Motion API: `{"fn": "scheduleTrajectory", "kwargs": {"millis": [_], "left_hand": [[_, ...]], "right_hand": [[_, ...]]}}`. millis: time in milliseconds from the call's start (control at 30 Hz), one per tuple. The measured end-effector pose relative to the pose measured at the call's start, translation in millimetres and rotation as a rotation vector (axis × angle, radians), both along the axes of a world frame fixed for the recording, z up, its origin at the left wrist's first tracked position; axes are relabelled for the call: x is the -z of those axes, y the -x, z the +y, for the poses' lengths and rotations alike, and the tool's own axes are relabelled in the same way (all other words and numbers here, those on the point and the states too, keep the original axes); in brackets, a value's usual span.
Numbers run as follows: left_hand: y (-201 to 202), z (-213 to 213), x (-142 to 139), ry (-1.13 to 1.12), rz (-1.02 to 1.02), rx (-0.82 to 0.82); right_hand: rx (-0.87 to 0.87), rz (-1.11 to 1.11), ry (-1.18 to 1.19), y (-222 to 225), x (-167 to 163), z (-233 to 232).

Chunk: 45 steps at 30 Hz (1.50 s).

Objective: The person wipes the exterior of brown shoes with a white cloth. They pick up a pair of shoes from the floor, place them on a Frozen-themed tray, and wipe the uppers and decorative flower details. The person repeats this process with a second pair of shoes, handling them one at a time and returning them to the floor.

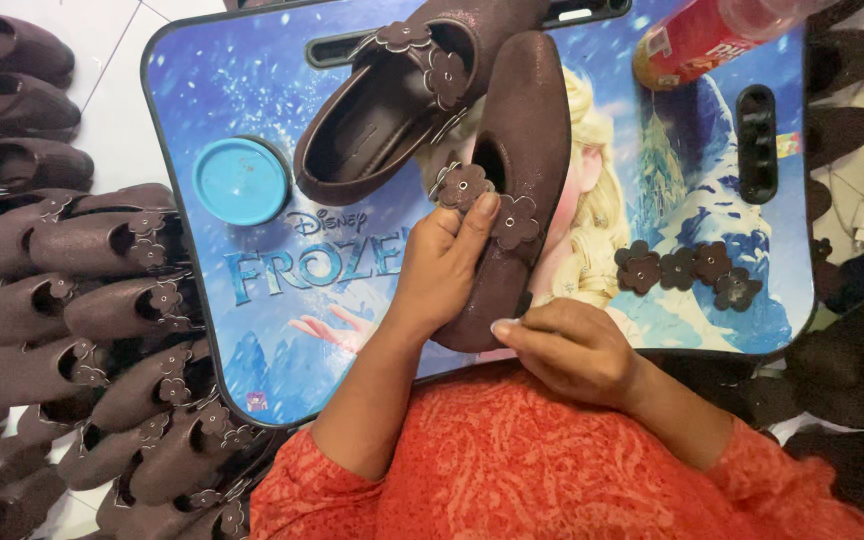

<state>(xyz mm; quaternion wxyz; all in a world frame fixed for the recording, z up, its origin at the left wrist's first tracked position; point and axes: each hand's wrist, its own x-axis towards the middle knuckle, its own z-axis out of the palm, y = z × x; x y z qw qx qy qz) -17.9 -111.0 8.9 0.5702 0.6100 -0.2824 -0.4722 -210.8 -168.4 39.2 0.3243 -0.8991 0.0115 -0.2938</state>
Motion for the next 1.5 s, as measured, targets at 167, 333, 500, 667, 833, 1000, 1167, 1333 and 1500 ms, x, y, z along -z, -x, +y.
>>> {"fn": "scheduleTrajectory", "kwargs": {"millis": [167,333,500,667,833,1000,1167,1333,1500], "left_hand": [[-4,6,-24,-0.164,-0.116,0.114],[2,43,-61,0.115,-0.627,0.358],[15,48,-59,0.014,-0.467,0.272],[21,40,-39,0.107,0.179,0.02],[17,41,-34,0.118,0.065,0.012],[13,42,-40,0.089,-0.031,0.042],[10,40,-47,0.051,-0.044,0.057],[10,39,-50,0.046,0.033,0.052],[7,39,-51,0.033,-0.046,0.057]], "right_hand": [[-0.059,0.092,-0.025,15,3,-9],[0.088,0.182,-0.33,26,16,-6],[0.325,0.07,-0.555,29,7,-5],[0.412,-0.056,-0.48,24,-30,-5],[0.376,0.1,-0.342,4,-56,-6],[0.08,0.106,0.014,-13,-60,-17],[0.093,0.096,0.024,-19,-61,-16],[0.122,0.105,0.017,-23,-64,-16],[-0.03,0.101,0.064,-23,-69,-19]]}}
